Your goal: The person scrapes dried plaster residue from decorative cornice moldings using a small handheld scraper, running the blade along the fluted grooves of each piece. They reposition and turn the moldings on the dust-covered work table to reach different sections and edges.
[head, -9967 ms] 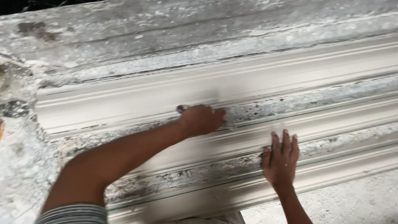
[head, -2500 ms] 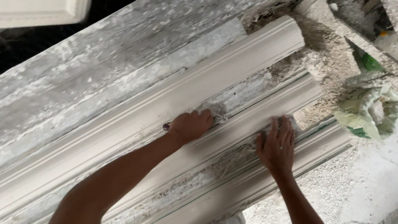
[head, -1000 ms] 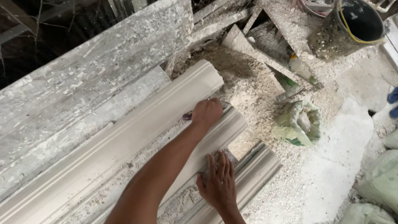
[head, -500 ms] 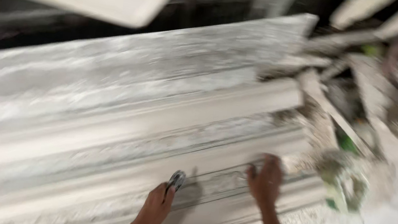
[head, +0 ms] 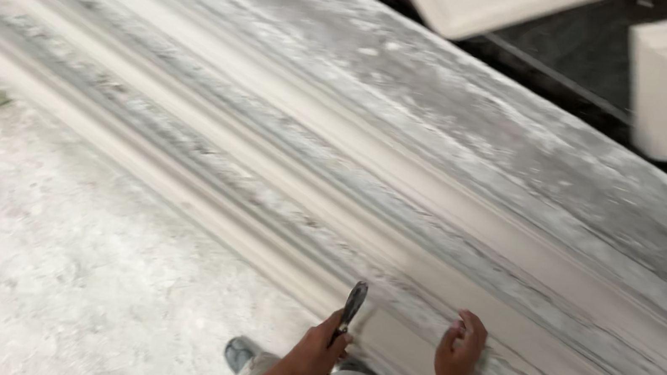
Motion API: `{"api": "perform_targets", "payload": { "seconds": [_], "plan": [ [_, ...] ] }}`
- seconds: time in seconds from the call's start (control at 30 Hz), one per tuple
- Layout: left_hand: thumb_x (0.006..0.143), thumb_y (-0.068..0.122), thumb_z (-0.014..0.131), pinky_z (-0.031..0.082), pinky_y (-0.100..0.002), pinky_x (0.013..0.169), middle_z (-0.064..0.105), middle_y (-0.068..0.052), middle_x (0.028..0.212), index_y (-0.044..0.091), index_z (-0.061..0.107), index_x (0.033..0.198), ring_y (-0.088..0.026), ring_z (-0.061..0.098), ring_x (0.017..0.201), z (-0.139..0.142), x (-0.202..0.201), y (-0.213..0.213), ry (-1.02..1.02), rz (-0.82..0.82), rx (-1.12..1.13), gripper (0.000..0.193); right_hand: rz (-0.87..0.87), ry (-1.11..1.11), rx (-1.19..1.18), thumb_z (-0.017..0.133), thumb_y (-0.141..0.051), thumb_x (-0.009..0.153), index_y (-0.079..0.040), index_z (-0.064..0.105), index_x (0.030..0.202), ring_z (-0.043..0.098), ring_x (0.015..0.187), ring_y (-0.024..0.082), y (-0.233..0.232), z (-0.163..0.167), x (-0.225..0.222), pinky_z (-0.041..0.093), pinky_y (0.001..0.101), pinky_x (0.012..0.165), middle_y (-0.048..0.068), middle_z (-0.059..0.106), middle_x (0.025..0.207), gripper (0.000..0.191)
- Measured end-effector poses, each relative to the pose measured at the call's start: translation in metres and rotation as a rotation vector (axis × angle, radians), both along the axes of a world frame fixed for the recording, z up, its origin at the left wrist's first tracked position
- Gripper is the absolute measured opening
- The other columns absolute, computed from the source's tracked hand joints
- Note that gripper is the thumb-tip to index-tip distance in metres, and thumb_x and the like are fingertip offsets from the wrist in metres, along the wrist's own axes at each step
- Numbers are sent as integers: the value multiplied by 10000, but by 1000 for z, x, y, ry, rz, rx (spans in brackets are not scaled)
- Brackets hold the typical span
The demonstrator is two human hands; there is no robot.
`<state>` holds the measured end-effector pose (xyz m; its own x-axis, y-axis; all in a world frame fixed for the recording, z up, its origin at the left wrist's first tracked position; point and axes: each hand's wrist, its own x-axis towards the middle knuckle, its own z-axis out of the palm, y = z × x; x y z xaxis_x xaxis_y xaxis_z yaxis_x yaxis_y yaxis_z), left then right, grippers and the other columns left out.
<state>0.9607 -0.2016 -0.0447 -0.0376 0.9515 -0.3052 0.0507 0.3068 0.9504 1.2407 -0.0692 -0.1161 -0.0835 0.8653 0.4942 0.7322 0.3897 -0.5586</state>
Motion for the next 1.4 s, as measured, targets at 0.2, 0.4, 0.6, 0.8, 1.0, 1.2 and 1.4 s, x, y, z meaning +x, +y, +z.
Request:
{"api": "perform_targets", "payload": {
  "seconds": [0.2, 0.4, 0.6, 0.8, 1.0, 1.2, 1.4],
  "plan": [
    [1069, 319, 482, 555, -326, 538, 733, -98, 962, 122, 352, 1568, -142, 659, 603, 36, -180, -96, -93, 108, -262, 552, 322, 551, -419, 553, -131, 1063, -13, 611, 1261, 663, 771, 99, -55, 21, -243, 543, 247, 652, 96, 694, 1078, 238],
    [1012, 273, 523, 548, -345, 516, 714, -164, 948, 105, 346, 1542, -179, 642, 593, 28, -308, -155, 69, 588, -226, 584, 469, 479, -658, 595, -159, 1013, -8, 669, 1189, 592, 562, 102, -65, 43, -397, 490, 267, 508, 59, 772, 963, 243],
    [895, 112, 554, 584, -351, 620, 682, -145, 1247, 33, 327, 1466, -210, 689, 717, -30, -375, -173, 6, 962, -144, 620, 622, 314, -724, 596, -188, 1010, -36, 687, 1168, 575, 536, 65, -55, 42, -486, 471, 260, 472, 34, 723, 814, 237],
    [916, 114, 545, 587, -354, 623, 623, -124, 1322, 55, 309, 1489, -200, 704, 778, -45, -416, -148, -121, 1075, -168, 623, 710, 250, -709, 585, -263, 1049, -14, 719, 987, 441, 519, 64, -11, 25, -578, 396, 267, 486, 2, 563, 623, 289],
    [963, 134, 463, 524, -315, 500, 625, -98, 1269, 131, 327, 1511, -177, 655, 625, 3, -494, -100, -304, 1167, -109, 565, 825, 138, -614, 541, -240, 1059, -19, 737, 946, 433, 513, 88, 49, 45, -698, 360, 289, 503, 42, 521, 573, 317],
    [979, 146, 498, 494, -311, 499, 662, -129, 1230, 148, 342, 1557, -164, 589, 604, 40, -596, -41, -146, 1160, -129, 598, 969, 128, -527, 539, -225, 1025, -36, 679, 1139, 609, 828, 159, 93, 81, -804, 476, 318, 667, 50, 722, 1050, 261],
    [952, 126, 548, 579, -338, 643, 608, -128, 1300, 71, 282, 1553, -164, 648, 789, 30, -730, 22, 37, 1089, 19, 659, 977, 50, -247, 568, -178, 1026, -41, 633, 1244, 513, 1292, 341, 125, 68, -884, 401, 451, 1094, 134, 603, 1341, 266]
  ]
}}
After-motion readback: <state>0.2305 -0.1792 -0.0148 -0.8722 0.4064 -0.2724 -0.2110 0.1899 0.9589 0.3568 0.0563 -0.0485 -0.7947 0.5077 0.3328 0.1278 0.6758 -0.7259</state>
